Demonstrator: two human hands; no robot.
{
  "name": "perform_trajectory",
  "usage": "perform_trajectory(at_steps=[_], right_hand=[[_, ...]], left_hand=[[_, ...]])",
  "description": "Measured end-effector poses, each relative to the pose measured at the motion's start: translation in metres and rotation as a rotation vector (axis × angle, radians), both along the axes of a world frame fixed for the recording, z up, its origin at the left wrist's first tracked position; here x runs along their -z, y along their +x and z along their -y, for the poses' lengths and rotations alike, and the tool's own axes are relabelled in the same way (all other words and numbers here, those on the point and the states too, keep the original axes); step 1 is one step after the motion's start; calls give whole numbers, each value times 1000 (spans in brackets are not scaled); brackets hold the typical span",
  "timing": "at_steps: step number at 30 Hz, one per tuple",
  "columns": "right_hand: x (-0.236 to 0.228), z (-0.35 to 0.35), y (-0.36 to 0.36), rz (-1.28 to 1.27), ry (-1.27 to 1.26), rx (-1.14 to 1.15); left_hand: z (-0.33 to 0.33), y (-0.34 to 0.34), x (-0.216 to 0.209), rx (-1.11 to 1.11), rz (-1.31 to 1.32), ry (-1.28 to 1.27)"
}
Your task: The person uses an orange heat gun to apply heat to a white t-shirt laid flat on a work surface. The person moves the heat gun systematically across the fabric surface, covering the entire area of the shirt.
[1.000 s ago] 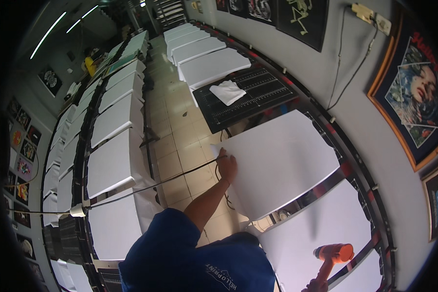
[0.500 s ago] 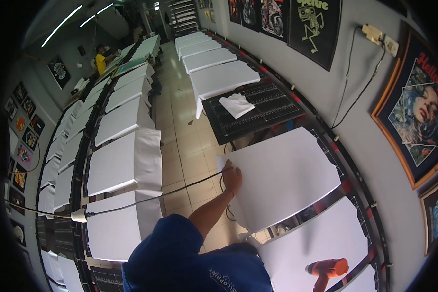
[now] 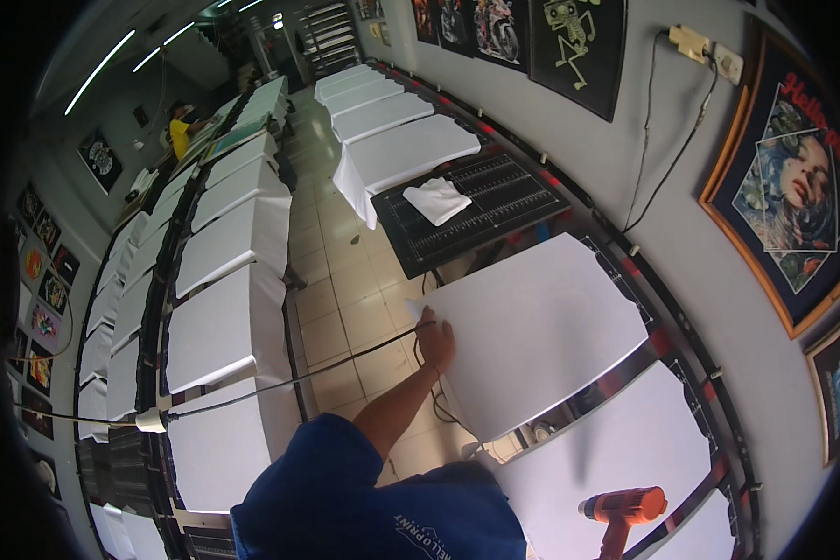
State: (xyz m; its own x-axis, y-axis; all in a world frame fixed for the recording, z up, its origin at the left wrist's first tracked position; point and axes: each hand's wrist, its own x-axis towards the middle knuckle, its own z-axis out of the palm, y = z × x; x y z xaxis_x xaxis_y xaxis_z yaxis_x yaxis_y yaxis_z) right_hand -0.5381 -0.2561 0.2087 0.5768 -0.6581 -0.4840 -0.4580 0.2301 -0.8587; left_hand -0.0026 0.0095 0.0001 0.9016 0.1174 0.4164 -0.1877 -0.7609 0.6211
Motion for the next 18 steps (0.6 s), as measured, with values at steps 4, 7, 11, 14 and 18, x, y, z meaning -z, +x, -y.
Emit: perform_trajectory(at_steps=[4,7,11,14,18], right_hand=[[-9,-22,11,97,-54,120],[-14,-33,45,191,-56,328],[-38,-37,41,51,22,280],[-45,-35,16,21,129,218],[-55,-41,18,-33,132,300]], left_hand=[[12,9,10,50,-113,-112],[-15,16,31,65,-56,-53],[-21,20,41,124,-72,-173],[-5,13,24,126,-131,-167],[1,2,7,129,-235,-222]])
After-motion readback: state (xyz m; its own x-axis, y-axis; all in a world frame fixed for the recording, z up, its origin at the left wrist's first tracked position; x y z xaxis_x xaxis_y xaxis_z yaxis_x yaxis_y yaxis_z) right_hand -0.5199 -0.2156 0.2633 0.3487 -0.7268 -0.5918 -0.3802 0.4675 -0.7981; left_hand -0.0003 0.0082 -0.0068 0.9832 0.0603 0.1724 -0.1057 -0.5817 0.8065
